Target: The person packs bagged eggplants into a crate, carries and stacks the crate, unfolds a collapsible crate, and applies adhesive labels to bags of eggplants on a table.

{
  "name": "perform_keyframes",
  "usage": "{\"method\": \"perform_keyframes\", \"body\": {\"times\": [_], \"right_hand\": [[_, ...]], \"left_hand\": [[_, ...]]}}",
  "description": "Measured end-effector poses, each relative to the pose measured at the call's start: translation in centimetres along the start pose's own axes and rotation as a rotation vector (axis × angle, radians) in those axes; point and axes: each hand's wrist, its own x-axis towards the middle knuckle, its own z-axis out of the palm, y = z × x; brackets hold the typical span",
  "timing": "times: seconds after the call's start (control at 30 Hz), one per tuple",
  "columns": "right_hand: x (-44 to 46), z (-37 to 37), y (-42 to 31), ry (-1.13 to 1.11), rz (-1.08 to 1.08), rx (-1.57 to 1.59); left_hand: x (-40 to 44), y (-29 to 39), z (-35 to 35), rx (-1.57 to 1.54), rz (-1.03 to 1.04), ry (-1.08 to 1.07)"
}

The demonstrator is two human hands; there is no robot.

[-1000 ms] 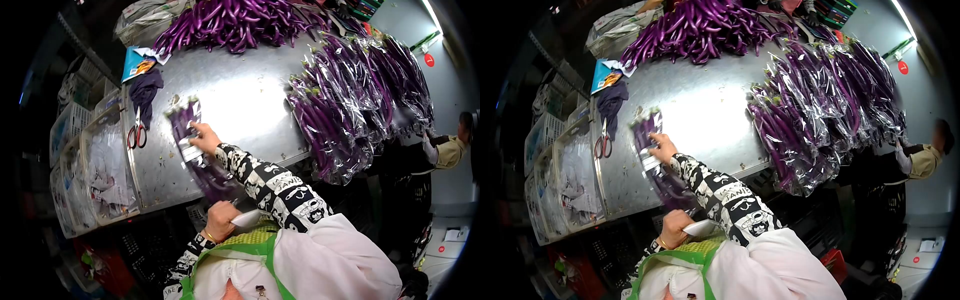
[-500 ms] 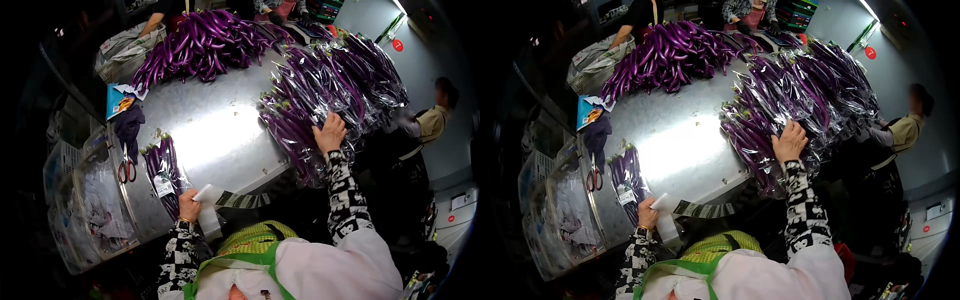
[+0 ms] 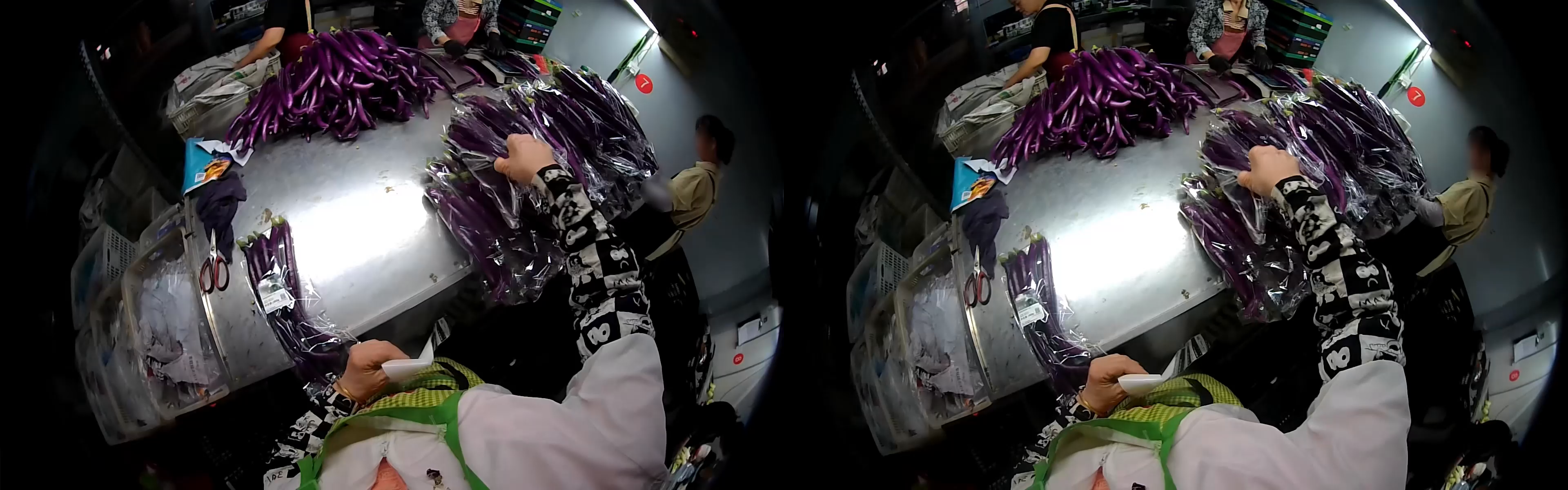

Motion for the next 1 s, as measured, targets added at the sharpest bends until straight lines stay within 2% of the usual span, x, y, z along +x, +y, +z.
{"method": "perform_keyframes", "body": {"times": [0.07,0.1,0.17,0.23,0.3,0.33,0.37,0.43,0.47,0.5,0.6,0.63,0.67,0.7,0.73,0.77,0.83,0.9,0.97,1.0], "right_hand": [[-0.3,-1.3,-1.1,0.023,0.012,0.147],[-1.0,-2.0,-2.0,-0.006,-0.007,0.244],[-2.5,0.7,-3.0,0.051,-0.043,0.565],[-5.4,2.6,-6.0,-0.097,0.059,0.923],[-7.5,11.5,-8.9,-0.054,0.116,1.111],[-9.4,14.4,-10.9,-0.102,0.129,1.171],[-11.2,16.8,-12.6,-0.146,0.146,1.229],[-14.0,21.3,-14.7,-0.131,0.073,1.112],[-15.2,21.4,-15.6,-0.339,0.153,1.194],[-16.0,23.2,-16.0,-0.239,0.065,1.049],[-17.7,19.6,-16.8,-0.328,-0.162,1.005],[-17.8,18.5,-17.0,-0.339,-0.163,1.007],[-17.9,17.7,-17.2,-0.365,-0.244,0.872],[-18.1,17.4,-17.2,-0.391,-0.325,0.733],[-18.4,17.5,-17.2,-0.249,-0.369,0.515],[-18.1,16.7,-16.9,-0.261,-0.399,0.414],[-17.3,18.1,-15.3,-0.212,-0.359,0.733],[-16.8,12.5,-14.6,-0.588,-0.042,1.447],[-17.2,10.4,-13.7,-0.672,-0.09,1.916],[-17.5,9.3,-13.6,-0.603,-0.142,1.79]], "left_hand": [[0.7,-0.1,0.0,0.297,0.351,-0.039],[0.8,0.2,0.3,0.295,0.348,-0.028],[0.4,1.0,1.1,0.098,0.185,0.017],[0.1,0.6,1.0,0.107,0.141,-0.003],[0.1,0.9,1.8,0.106,0.083,0.049],[0.0,0.9,2.2,-0.08,-0.021,0.097],[0.2,0.5,1.7,-0.026,0.053,0.055],[0.3,0.9,1.4,0.02,0.063,-0.017],[0.5,0.8,1.4,0.018,0.095,-0.011],[0.5,1.2,1.4,0.044,0.08,-0.003],[0.9,0.9,1.1,0.217,0.153,0.058],[1.1,0.6,1.1,0.23,0.177,0.074],[1.5,0.8,1.2,0.261,0.218,0.113],[1.9,1.1,1.0,0.261,0.195,0.105],[1.9,0.6,0.9,0.237,0.093,0.117],[1.8,0.1,0.8,0.21,-0.014,0.126],[2.3,-0.3,0.5,0.047,-0.103,0.266],[2.8,-0.8,-0.2,-0.019,-0.054,0.331],[3.2,-0.6,-0.2,-0.177,-0.164,0.408],[3.4,-0.3,0.1,-0.18,-0.163,0.405]]}}
